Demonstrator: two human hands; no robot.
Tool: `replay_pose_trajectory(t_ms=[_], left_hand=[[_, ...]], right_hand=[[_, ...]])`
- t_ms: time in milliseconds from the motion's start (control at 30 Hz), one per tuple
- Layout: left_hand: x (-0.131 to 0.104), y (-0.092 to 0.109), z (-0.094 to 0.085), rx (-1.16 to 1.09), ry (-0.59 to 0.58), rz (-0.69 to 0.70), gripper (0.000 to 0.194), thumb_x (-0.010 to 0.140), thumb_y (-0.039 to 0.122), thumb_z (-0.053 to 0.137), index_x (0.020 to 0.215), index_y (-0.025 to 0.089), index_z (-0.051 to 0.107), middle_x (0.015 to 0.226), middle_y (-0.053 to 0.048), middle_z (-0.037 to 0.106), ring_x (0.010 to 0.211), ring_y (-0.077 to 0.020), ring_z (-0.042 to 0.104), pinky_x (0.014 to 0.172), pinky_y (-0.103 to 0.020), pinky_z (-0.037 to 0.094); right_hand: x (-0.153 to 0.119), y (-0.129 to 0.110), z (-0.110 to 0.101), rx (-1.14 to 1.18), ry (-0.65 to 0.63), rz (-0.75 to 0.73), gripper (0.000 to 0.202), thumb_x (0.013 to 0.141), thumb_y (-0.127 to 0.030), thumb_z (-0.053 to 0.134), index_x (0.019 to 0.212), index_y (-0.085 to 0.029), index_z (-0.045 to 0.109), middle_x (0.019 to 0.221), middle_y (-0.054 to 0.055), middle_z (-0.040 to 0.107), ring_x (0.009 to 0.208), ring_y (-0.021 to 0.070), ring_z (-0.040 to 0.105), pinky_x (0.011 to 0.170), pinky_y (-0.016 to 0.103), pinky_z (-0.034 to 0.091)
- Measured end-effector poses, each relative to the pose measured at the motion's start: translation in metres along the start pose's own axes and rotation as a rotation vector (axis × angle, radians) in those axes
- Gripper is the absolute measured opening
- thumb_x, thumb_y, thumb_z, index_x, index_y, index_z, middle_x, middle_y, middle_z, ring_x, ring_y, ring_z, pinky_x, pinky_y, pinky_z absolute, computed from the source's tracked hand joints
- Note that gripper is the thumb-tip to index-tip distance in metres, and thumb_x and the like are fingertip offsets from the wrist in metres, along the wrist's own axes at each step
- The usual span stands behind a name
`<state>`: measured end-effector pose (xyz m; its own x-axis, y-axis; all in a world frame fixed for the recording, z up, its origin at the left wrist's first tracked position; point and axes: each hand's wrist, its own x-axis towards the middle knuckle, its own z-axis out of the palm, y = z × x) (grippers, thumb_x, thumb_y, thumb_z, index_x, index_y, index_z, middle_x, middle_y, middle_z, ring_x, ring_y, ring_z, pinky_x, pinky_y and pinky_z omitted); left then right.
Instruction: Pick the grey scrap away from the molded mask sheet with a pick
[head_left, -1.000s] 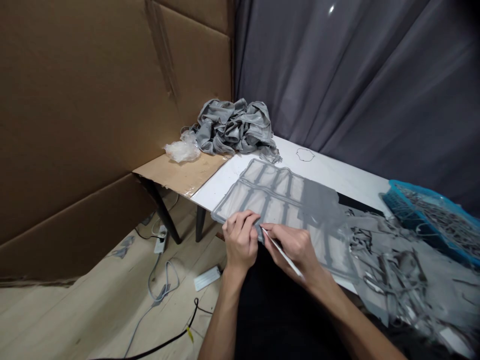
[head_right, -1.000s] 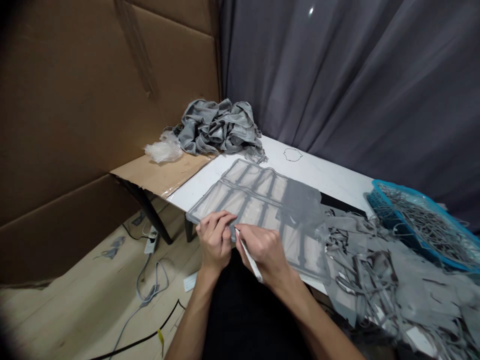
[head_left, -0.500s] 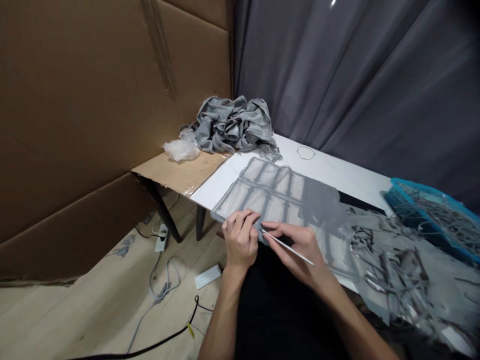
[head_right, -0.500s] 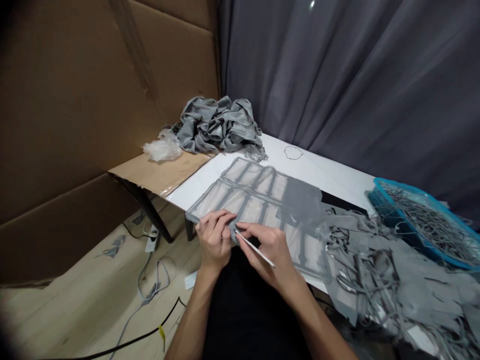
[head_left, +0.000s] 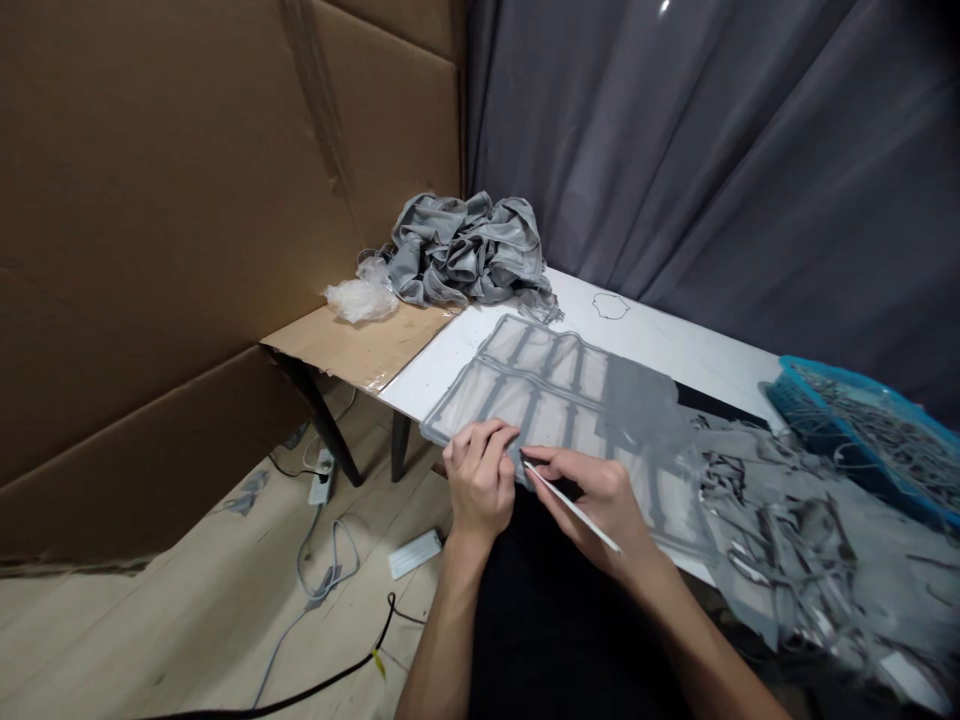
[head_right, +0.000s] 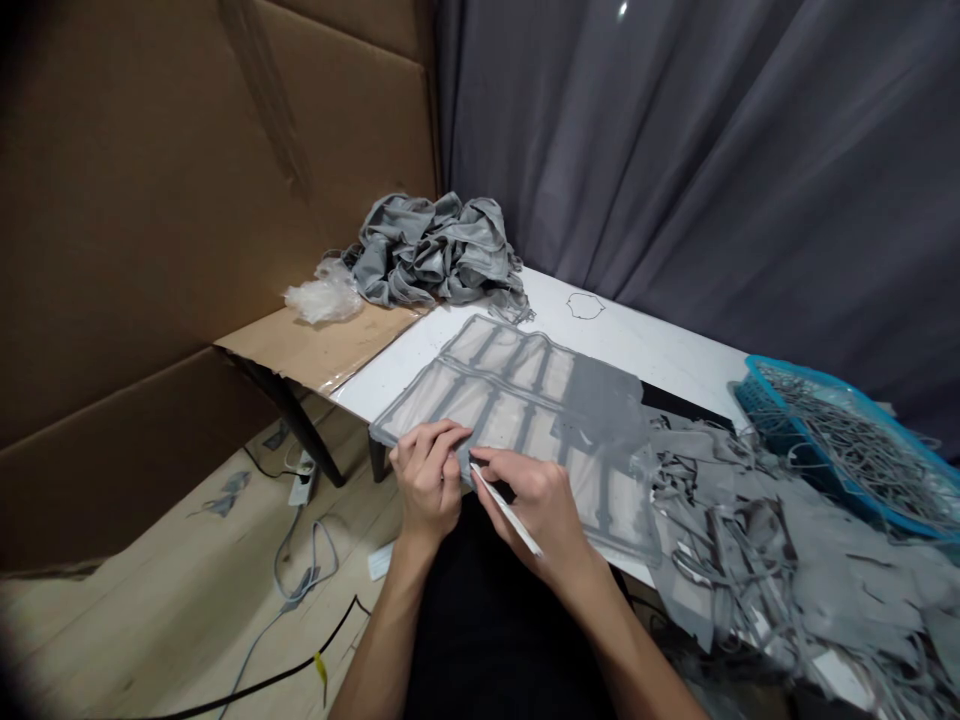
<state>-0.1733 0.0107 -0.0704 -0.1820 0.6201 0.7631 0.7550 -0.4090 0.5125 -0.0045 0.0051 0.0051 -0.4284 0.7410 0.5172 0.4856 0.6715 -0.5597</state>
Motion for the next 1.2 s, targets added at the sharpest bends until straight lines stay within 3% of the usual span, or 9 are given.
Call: replay_pose_trajectory(t_ms=[233, 467, 733, 933, 1200], left_hand=[[-0.001, -0.001, 0.001, -0.005, 0.007, 0.001, 0.038, 0.112, 0.020, 0.043, 0.120, 0.020, 0.080, 0.120, -0.010, 0.082, 0.119, -0.0284, 0.065, 0.105, -0.042, 0.042], [0.000, 0.000, 0.001, -0.002, 0.012, 0.001, 0.038, 0.112, 0.020, 0.043, 0.120, 0.020, 0.081, 0.119, -0.010, 0.082, 0.118, -0.0287, 0.065, 0.104, -0.042, 0.041], [0.000, 0.000, 0.001, -0.016, 0.011, -0.003, 0.038, 0.112, 0.020, 0.043, 0.120, 0.019, 0.081, 0.119, -0.011, 0.082, 0.118, -0.0293, 0.065, 0.104, -0.043, 0.042], [0.000, -0.001, 0.002, -0.001, 0.005, -0.008, 0.039, 0.111, 0.022, 0.043, 0.120, 0.021, 0.081, 0.119, -0.011, 0.082, 0.119, -0.0291, 0.066, 0.104, -0.043, 0.042], [0.000, -0.001, 0.003, -0.011, 0.019, -0.009, 0.038, 0.110, 0.020, 0.044, 0.119, 0.022, 0.081, 0.118, -0.010, 0.082, 0.118, -0.0296, 0.066, 0.103, -0.043, 0.042]], right_hand=[[0.001, -0.004, 0.005, -0.161, -0.010, -0.135, 0.019, 0.109, -0.010, 0.060, 0.105, -0.022, 0.075, 0.113, 0.011, 0.089, 0.105, 0.0268, 0.089, 0.088, 0.031, 0.069], [0.002, -0.013, 0.018, -0.258, 0.115, -0.148, 0.022, 0.106, -0.005, 0.061, 0.094, -0.022, 0.068, 0.104, 0.011, 0.089, 0.095, 0.0255, 0.089, 0.083, 0.030, 0.068], [0.000, -0.014, 0.034, -0.392, 0.274, -0.171, 0.018, 0.108, -0.005, 0.060, 0.107, -0.019, 0.072, 0.094, 0.010, 0.086, 0.078, 0.0225, 0.085, 0.072, 0.029, 0.064], [-0.001, -0.018, 0.040, -0.424, 0.302, -0.114, 0.020, 0.110, -0.010, 0.057, 0.118, -0.017, 0.074, 0.098, 0.011, 0.087, 0.078, 0.0232, 0.085, 0.069, 0.029, 0.062], [0.013, -0.014, 0.034, -0.321, 0.298, 0.157, 0.018, 0.106, -0.019, 0.060, 0.095, -0.022, 0.074, 0.082, 0.007, 0.085, 0.065, 0.0242, 0.080, 0.061, 0.029, 0.054]])
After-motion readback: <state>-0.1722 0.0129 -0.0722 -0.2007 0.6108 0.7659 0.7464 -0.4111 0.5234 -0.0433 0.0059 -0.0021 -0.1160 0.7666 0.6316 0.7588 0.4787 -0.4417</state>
